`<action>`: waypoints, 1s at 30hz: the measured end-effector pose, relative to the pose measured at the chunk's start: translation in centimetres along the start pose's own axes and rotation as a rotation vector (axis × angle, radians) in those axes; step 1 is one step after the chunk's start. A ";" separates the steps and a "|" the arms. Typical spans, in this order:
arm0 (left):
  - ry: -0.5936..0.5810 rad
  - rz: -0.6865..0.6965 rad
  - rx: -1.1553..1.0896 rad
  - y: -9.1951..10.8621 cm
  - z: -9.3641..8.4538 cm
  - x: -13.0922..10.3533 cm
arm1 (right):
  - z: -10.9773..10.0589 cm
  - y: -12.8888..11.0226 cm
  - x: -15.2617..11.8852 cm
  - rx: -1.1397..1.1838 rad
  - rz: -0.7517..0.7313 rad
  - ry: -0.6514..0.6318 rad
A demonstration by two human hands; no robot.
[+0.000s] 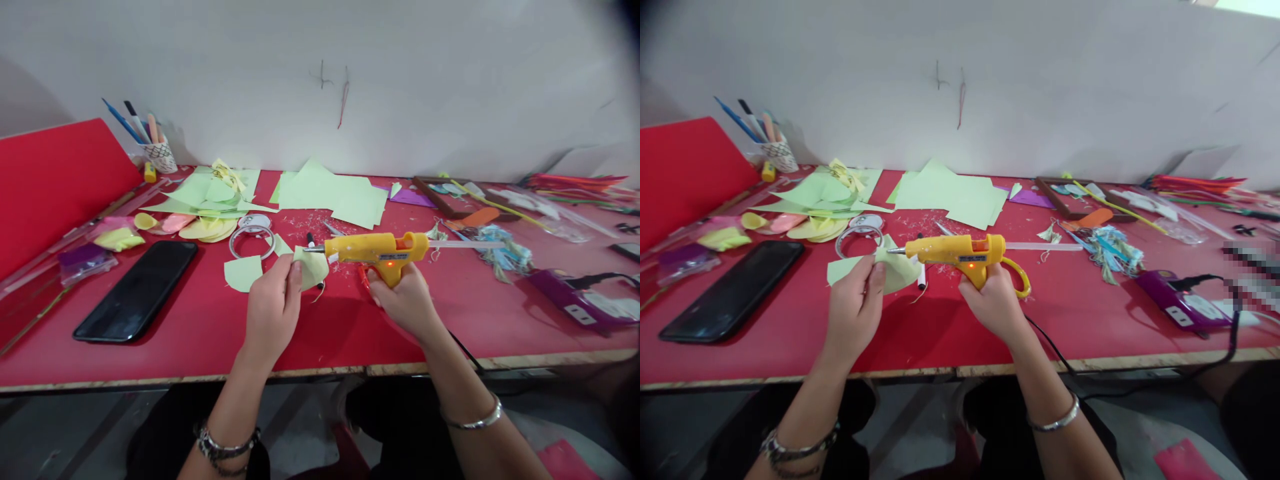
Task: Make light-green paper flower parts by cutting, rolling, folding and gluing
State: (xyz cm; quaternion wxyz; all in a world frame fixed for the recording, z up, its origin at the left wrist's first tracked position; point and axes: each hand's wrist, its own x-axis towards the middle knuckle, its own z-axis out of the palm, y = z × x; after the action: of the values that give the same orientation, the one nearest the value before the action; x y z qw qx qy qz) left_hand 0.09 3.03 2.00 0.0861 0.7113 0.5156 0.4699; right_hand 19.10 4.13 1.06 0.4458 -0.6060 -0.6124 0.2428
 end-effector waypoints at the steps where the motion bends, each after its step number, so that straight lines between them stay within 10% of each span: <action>1: 0.001 -0.002 -0.002 0.0 0.0 0.0 | 0.0 0.0 0.0 -0.001 -0.002 0.003; 30: 0.126 0.190 0.015 0.1 -0.8 0.3 | 0.0 0.3 0.4 -0.063 0.001 0.095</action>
State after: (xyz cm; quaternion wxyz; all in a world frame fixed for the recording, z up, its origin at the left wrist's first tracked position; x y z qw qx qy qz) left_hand -0.46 2.88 2.69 0.0033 0.7265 0.4536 0.5161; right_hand 19.32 4.54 0.90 0.4549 -0.6308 -0.5978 0.1946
